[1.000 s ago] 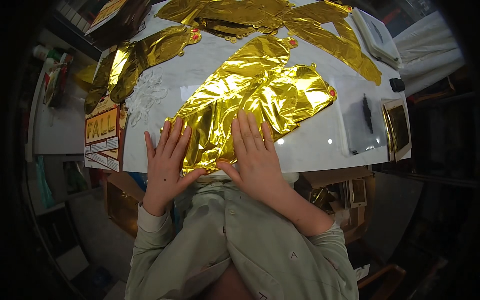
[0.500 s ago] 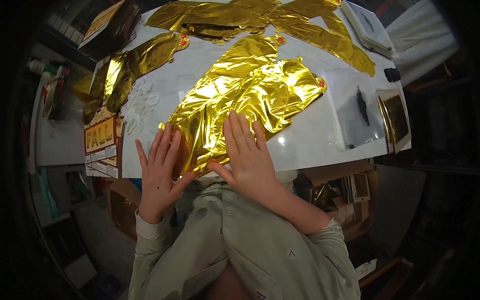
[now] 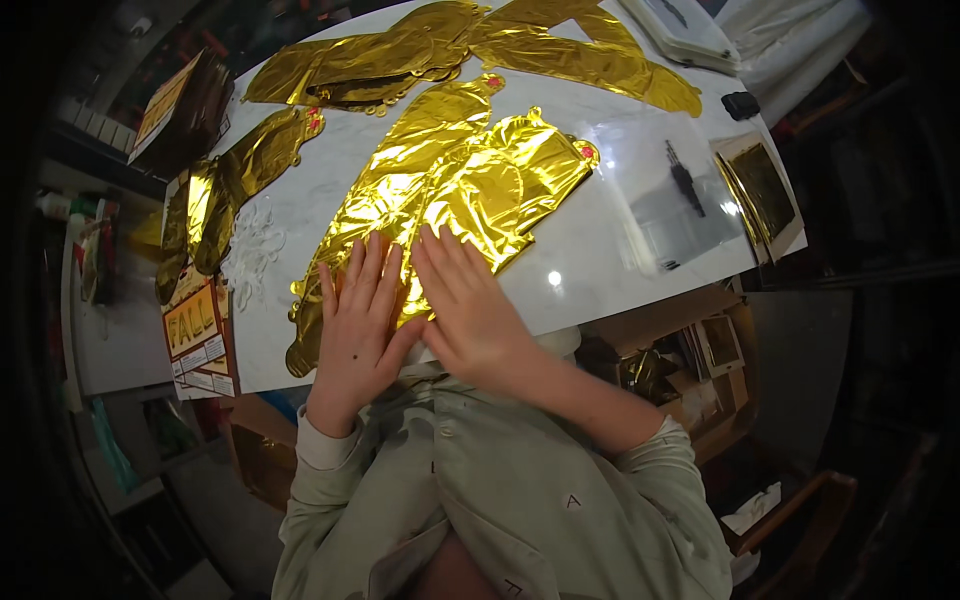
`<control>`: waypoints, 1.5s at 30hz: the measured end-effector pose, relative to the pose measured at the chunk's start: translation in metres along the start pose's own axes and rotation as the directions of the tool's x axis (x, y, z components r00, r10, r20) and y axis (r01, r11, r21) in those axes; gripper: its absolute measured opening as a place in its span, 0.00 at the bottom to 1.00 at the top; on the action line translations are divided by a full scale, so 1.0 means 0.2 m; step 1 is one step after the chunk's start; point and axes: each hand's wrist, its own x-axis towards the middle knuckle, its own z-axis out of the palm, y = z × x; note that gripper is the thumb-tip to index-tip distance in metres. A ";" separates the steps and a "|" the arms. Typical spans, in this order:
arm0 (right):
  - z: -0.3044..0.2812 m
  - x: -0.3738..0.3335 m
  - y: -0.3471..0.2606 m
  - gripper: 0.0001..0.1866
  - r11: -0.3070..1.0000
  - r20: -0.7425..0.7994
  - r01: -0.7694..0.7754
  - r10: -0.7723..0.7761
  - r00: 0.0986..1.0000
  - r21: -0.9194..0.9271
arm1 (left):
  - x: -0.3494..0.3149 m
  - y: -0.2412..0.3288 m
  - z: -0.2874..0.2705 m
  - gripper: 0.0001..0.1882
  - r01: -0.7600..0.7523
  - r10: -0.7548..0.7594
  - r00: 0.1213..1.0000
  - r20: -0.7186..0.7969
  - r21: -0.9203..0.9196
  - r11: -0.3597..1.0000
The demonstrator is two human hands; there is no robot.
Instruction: Packing gold foil letter balloons into plastic sleeves with cardboard backings.
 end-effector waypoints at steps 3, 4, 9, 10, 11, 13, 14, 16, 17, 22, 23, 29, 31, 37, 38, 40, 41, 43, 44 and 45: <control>-0.13 0.06 0.13 0.38 1.000 -0.128 0.022 -0.022 0.992 -0.002 | -0.01 0.01 0.01 0.42 0.002 -0.002 1.000 0.002 0.039 0.999; -0.17 0.11 0.23 0.32 0.998 -0.170 0.048 -0.055 0.984 -0.044 | -0.01 0.01 0.02 0.41 0.014 -0.014 1.000 0.002 0.087 0.996; -0.39 0.51 0.45 0.18 0.993 0.004 0.076 -0.076 0.997 -0.095 | -0.01 0.02 0.03 0.40 0.053 -0.056 0.998 0.011 0.163 0.985; -0.36 0.57 0.49 0.17 0.990 0.071 0.128 -0.124 0.990 -0.062 | -0.01 0.02 0.03 0.40 0.058 -0.062 0.998 0.016 0.167 0.984; -0.32 0.62 0.52 0.16 0.984 0.137 0.178 -0.173 0.975 -0.026 | -0.01 0.03 0.03 0.40 0.065 -0.070 0.997 0.020 0.171 0.983; -0.27 0.68 0.53 0.15 0.981 0.198 0.192 -0.183 0.963 -0.027 | -0.01 0.02 0.06 0.39 0.067 -0.071 0.997 0.015 0.173 0.983; -0.25 0.69 0.51 0.15 0.978 0.205 0.194 -0.176 0.963 -0.072 | -0.02 0.02 0.06 0.39 0.069 -0.073 0.997 0.014 0.175 0.982; -0.22 0.68 0.50 0.14 0.971 0.173 0.219 -0.201 0.964 -0.093 | -0.02 0.02 0.06 0.38 0.076 -0.080 0.997 0.018 0.165 0.983; -0.20 0.68 0.51 0.14 0.972 0.175 0.219 -0.201 0.964 -0.089 | -0.02 0.02 0.06 0.38 0.077 -0.082 0.996 0.024 0.154 0.985; -0.15 0.64 0.51 0.12 0.957 0.107 0.270 -0.259 0.960 -0.102 | -0.02 0.03 0.03 0.40 0.077 -0.080 0.996 0.028 0.082 0.994; -0.15 0.64 0.51 0.12 0.958 0.106 0.268 -0.257 0.961 -0.102 | -0.02 0.03 0.03 0.41 0.074 -0.075 0.997 0.022 0.047 0.996; -0.13 0.62 0.54 0.09 0.942 0.028 0.333 -0.332 0.943 -0.038 | -0.01 0.00 -0.08 0.38 0.158 -0.158 0.987 0.003 -0.053 0.986; -0.13 0.62 0.54 0.08 0.945 0.046 0.327 -0.326 0.944 -0.028 | 0.02 -0.06 -0.09 0.37 0.155 -0.157 0.987 -0.030 -0.056 0.986; -0.14 0.61 0.53 0.09 0.934 0.011 0.356 -0.356 0.935 -0.026 | 0.06 -0.16 -0.07 0.36 0.226 -0.227 0.973 0.032 0.032 0.973; -0.14 0.61 0.53 0.09 0.935 0.009 0.355 -0.355 0.935 -0.026 | 0.07 -0.16 -0.07 0.36 0.225 -0.226 0.974 0.021 0.034 0.974; -0.14 0.61 0.51 0.11 0.937 0.029 0.348 -0.347 0.937 -0.013 | 0.08 -0.20 -0.08 0.36 0.226 -0.227 0.974 0.008 0.037 0.973; -0.14 0.61 0.50 0.11 0.936 0.029 0.351 -0.350 0.936 -0.012 | 0.08 -0.22 -0.08 0.36 0.221 -0.221 0.975 0.000 0.056 0.974; -0.16 0.60 0.45 0.13 0.943 0.111 0.322 -0.312 0.944 -0.088 | 0.09 -0.27 -0.09 0.35 0.219 -0.219 0.976 -0.009 0.077 0.973; -0.17 0.59 0.43 0.14 0.946 0.129 0.314 -0.302 0.944 -0.077 | 0.09 -0.29 -0.10 0.34 0.203 -0.203 0.979 -0.019 0.095 0.974; -0.18 0.58 0.40 0.14 0.945 0.131 0.318 -0.307 0.943 -0.074 | 0.10 -0.30 -0.11 0.33 0.189 -0.187 0.982 -0.029 0.113 0.975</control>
